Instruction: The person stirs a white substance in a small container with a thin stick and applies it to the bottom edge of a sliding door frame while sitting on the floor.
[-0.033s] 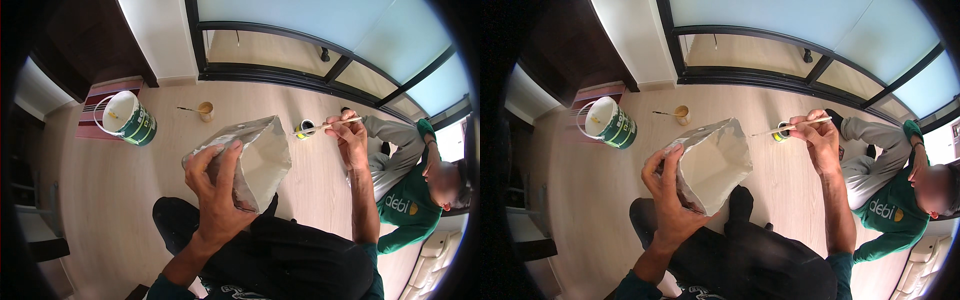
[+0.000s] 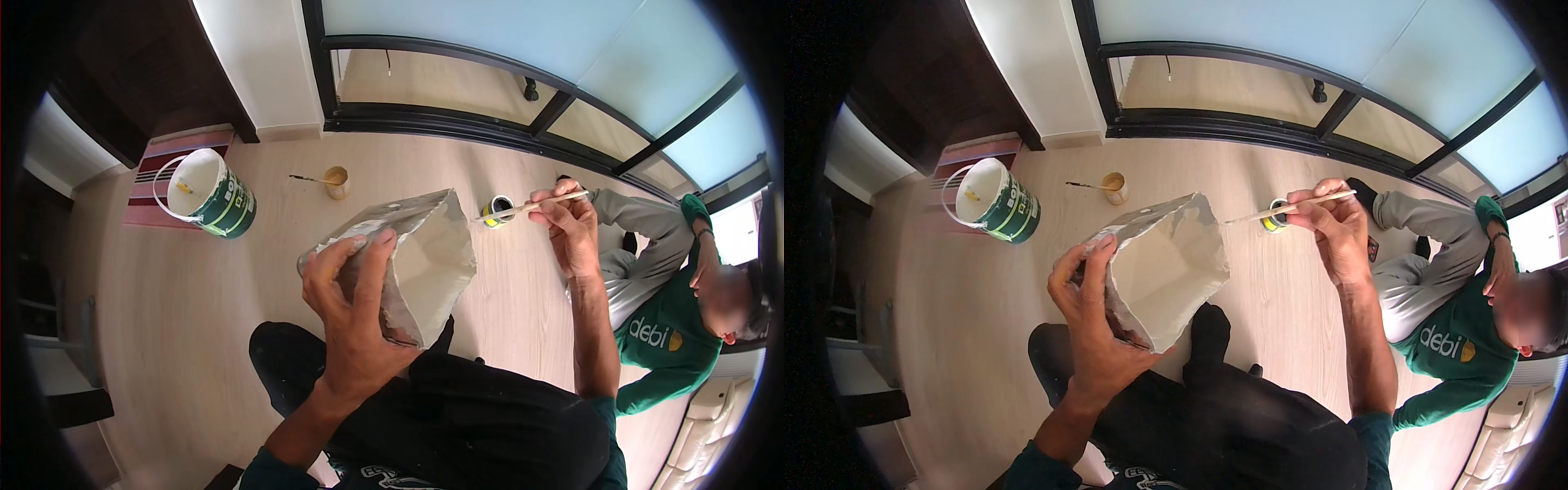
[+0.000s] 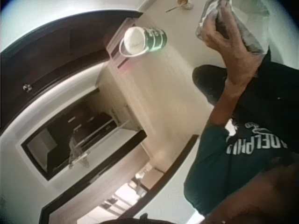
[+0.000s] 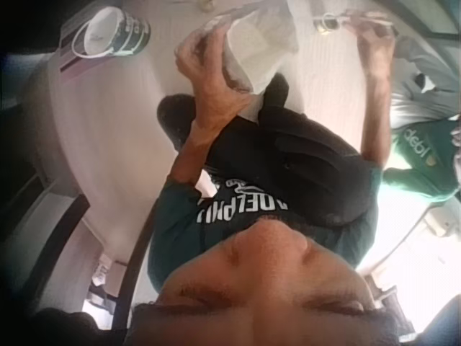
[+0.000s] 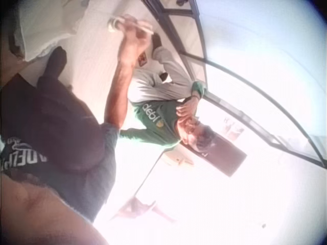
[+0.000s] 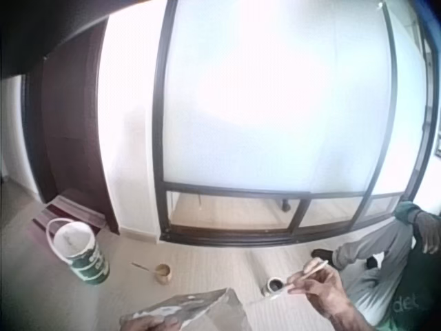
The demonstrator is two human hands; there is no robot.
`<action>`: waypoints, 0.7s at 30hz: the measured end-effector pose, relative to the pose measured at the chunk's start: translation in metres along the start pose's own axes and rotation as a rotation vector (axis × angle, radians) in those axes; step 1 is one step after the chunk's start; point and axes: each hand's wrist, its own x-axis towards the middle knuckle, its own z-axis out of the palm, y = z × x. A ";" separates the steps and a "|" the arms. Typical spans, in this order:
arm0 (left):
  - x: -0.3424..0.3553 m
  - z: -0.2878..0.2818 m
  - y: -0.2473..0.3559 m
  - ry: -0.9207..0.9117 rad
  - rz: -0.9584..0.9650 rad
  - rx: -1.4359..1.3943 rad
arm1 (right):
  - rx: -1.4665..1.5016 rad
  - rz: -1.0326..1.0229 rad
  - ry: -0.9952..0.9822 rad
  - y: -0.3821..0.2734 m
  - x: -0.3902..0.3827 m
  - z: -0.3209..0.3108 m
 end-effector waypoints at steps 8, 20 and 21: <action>-0.002 0.001 -0.003 0.000 0.013 0.000 | -0.034 0.023 -0.013 0.009 0.002 0.006; -0.005 0.009 -0.011 0.057 0.004 -0.102 | 0.001 0.087 0.032 0.013 0.003 0.009; -0.005 0.010 -0.010 0.055 0.002 -0.108 | -0.011 0.110 0.031 0.015 0.003 0.011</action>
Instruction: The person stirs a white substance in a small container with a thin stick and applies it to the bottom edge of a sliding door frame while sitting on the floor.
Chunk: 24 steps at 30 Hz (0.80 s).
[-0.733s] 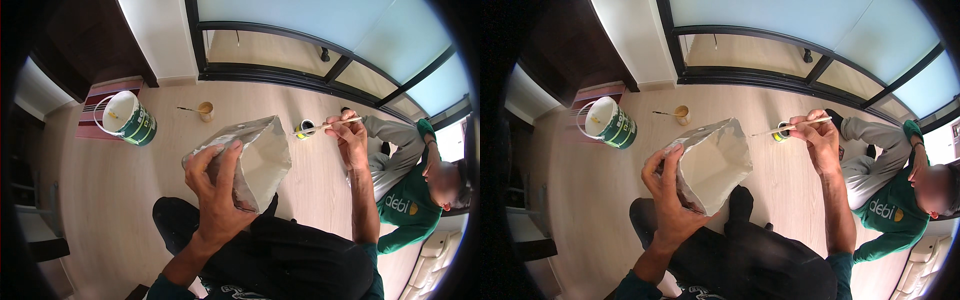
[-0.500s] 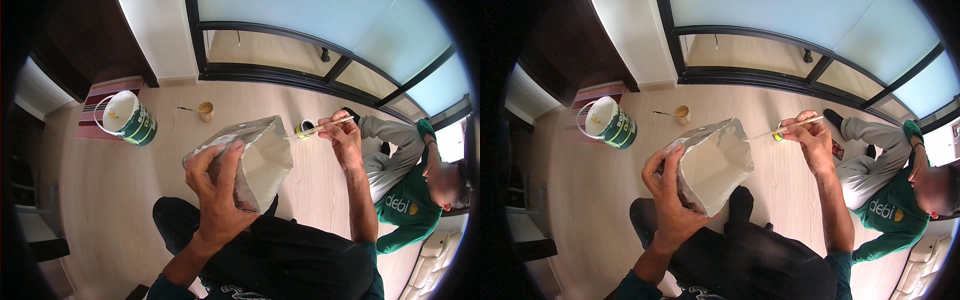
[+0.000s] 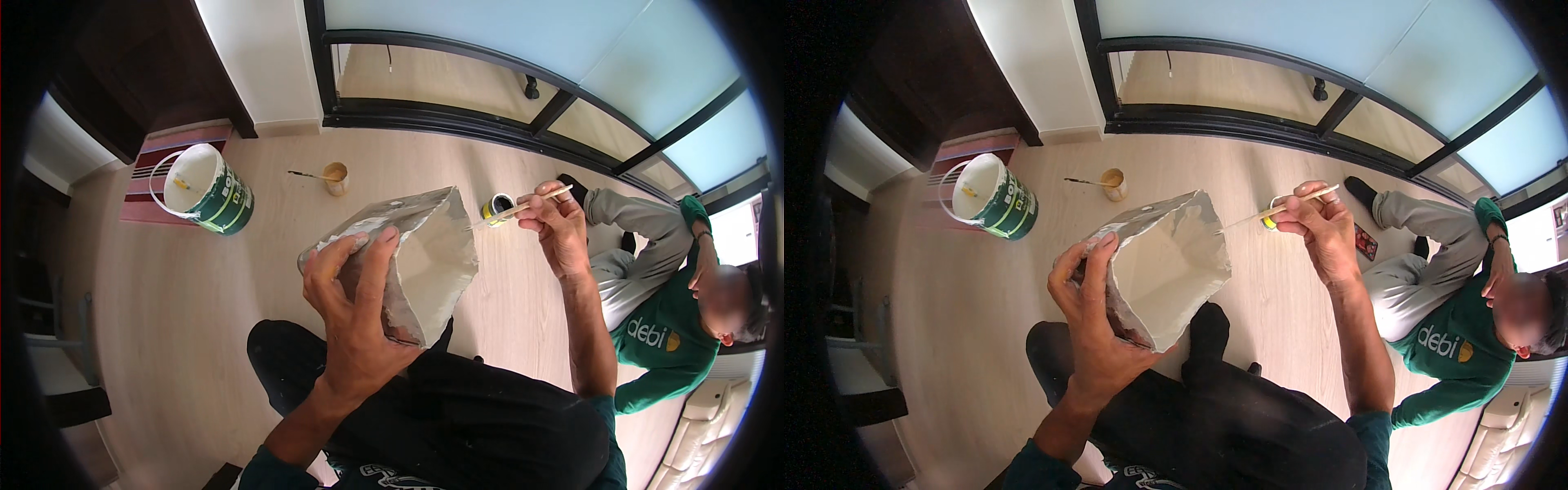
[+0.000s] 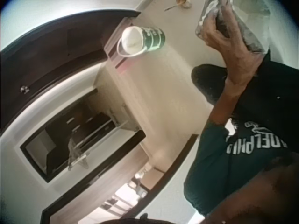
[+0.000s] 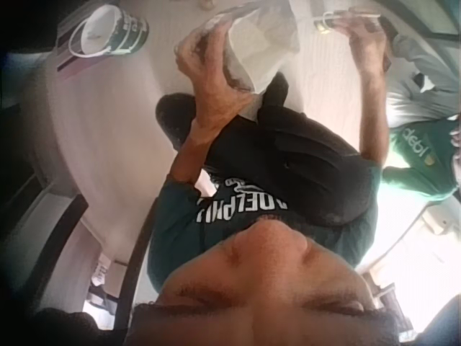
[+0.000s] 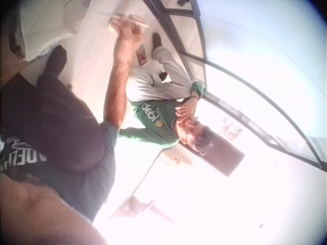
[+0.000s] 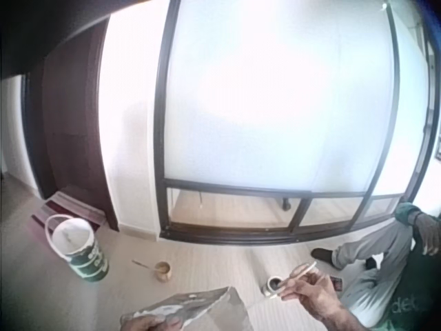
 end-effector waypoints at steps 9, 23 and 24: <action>-0.001 0.001 -0.002 -0.011 -0.016 0.002 | -0.055 -0.026 0.043 0.005 0.004 -0.006; 0.000 0.002 -0.004 -0.010 -0.008 -0.006 | -0.022 -0.014 0.048 0.010 0.008 -0.008; -0.001 0.002 -0.003 -0.010 -0.009 -0.009 | -0.028 -0.006 0.043 0.011 0.006 -0.005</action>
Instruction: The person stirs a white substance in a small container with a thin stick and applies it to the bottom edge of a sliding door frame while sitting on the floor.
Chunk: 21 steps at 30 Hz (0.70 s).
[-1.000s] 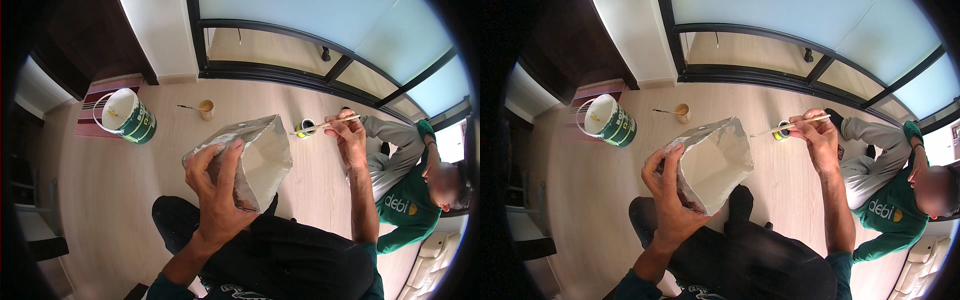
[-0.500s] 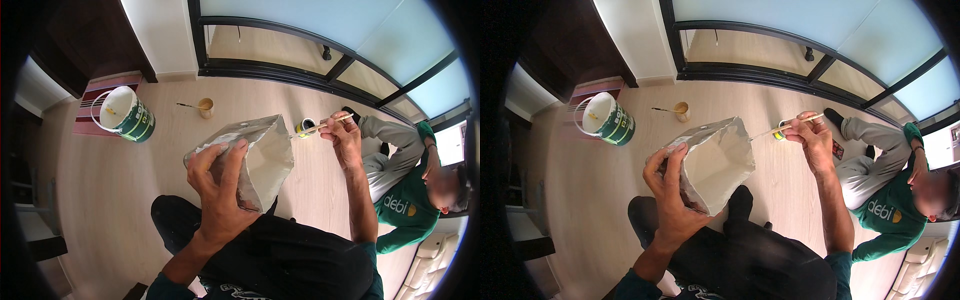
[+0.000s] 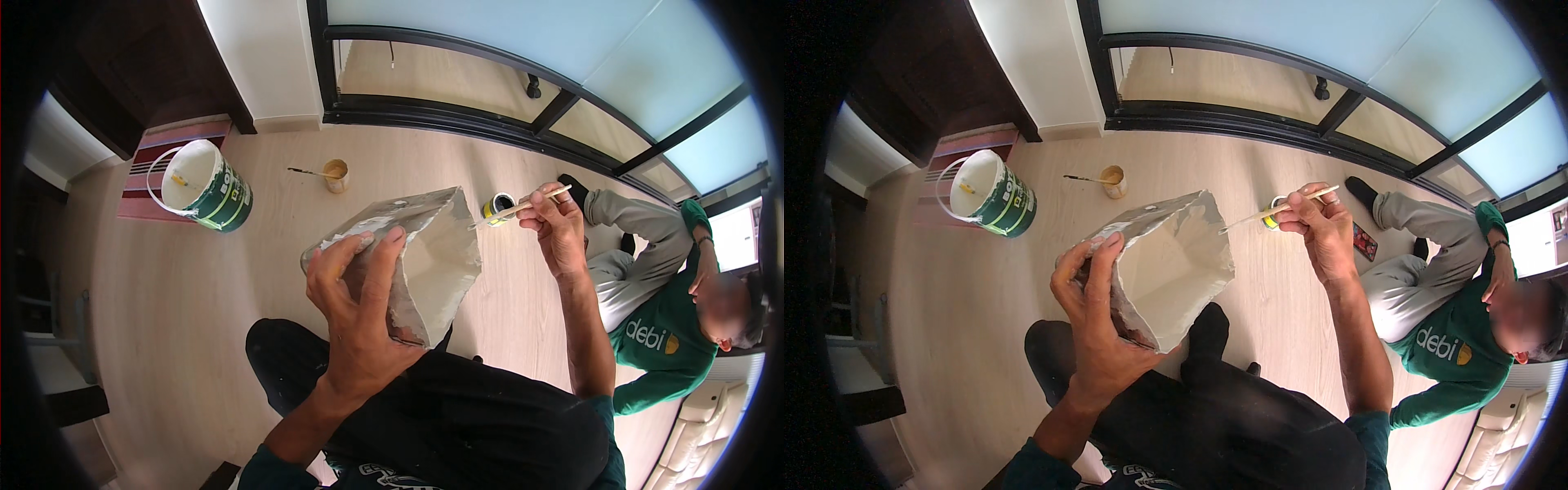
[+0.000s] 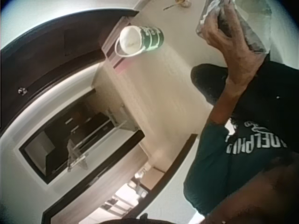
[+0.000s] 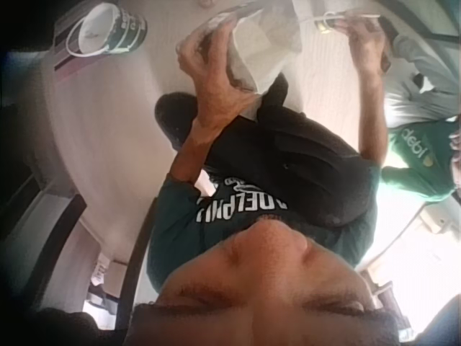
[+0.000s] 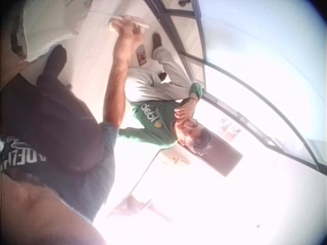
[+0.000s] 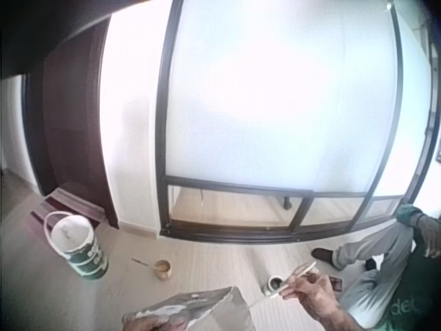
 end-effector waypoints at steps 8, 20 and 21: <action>0.001 -0.002 0.000 -0.002 -0.020 0.008 | -0.015 -0.031 0.055 -0.001 0.005 -0.005; 0.003 -0.005 0.004 -0.059 0.000 0.103 | -0.110 -0.030 0.091 0.006 0.005 0.006; 0.002 -0.005 0.003 -0.056 0.001 0.105 | -0.120 -0.035 0.090 0.006 0.005 0.006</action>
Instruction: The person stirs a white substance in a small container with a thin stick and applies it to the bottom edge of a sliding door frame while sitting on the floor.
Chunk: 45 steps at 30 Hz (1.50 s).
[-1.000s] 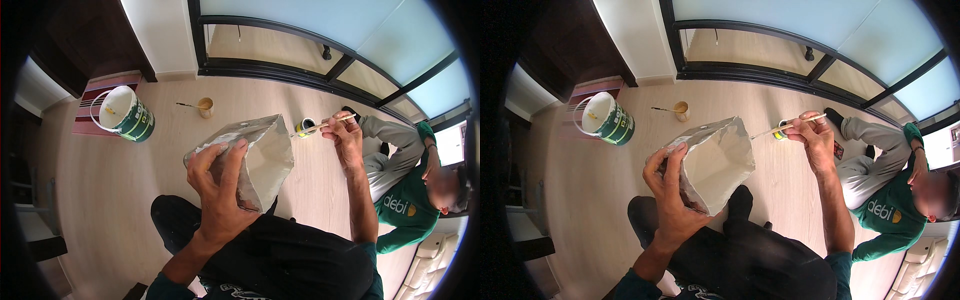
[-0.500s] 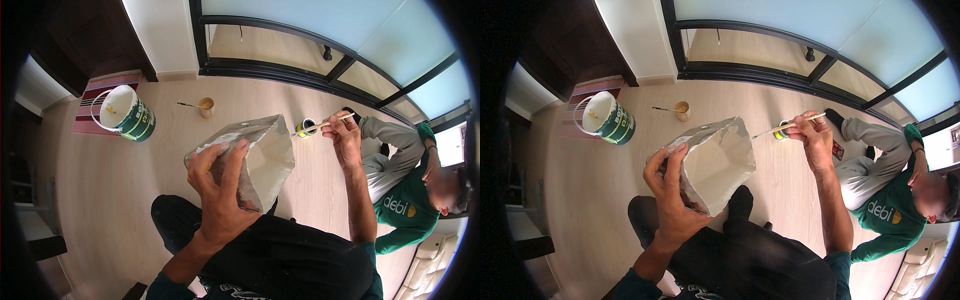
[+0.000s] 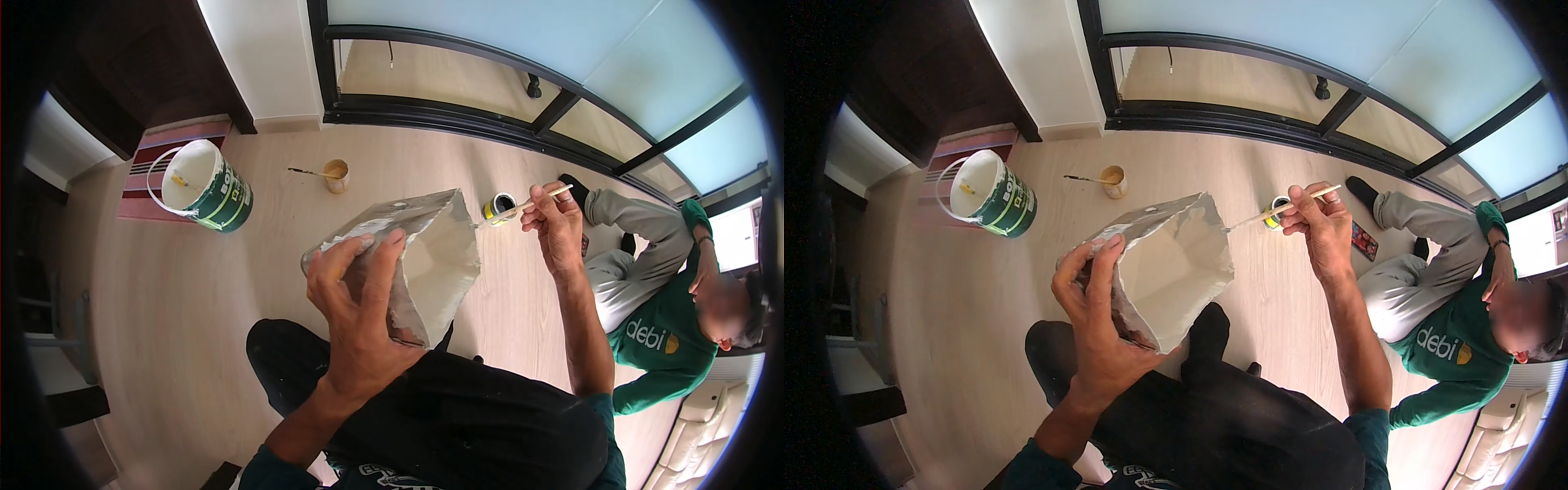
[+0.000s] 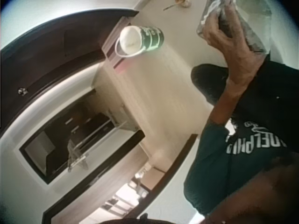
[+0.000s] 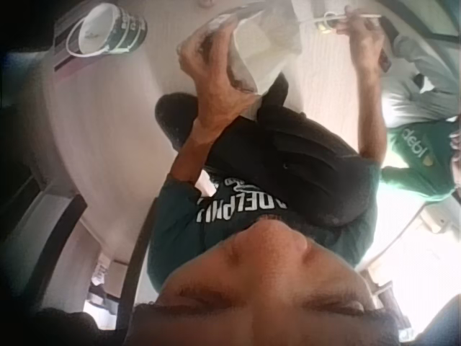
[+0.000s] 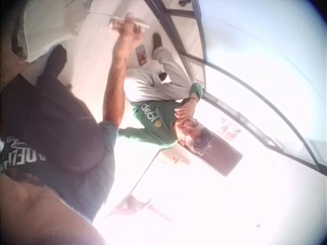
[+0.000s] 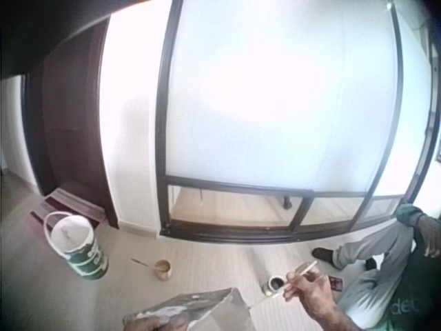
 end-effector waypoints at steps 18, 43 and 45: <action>-0.002 -0.019 -0.012 0.010 -0.062 0.006 | 0.123 -0.028 -0.119 0.008 0.003 0.002; -0.064 0.060 -0.231 0.728 -0.758 -0.192 | 0.201 0.368 -0.059 0.208 0.058 0.009; -0.068 0.065 -0.239 0.714 -0.773 -0.154 | 0.369 0.430 -0.031 0.217 0.064 0.003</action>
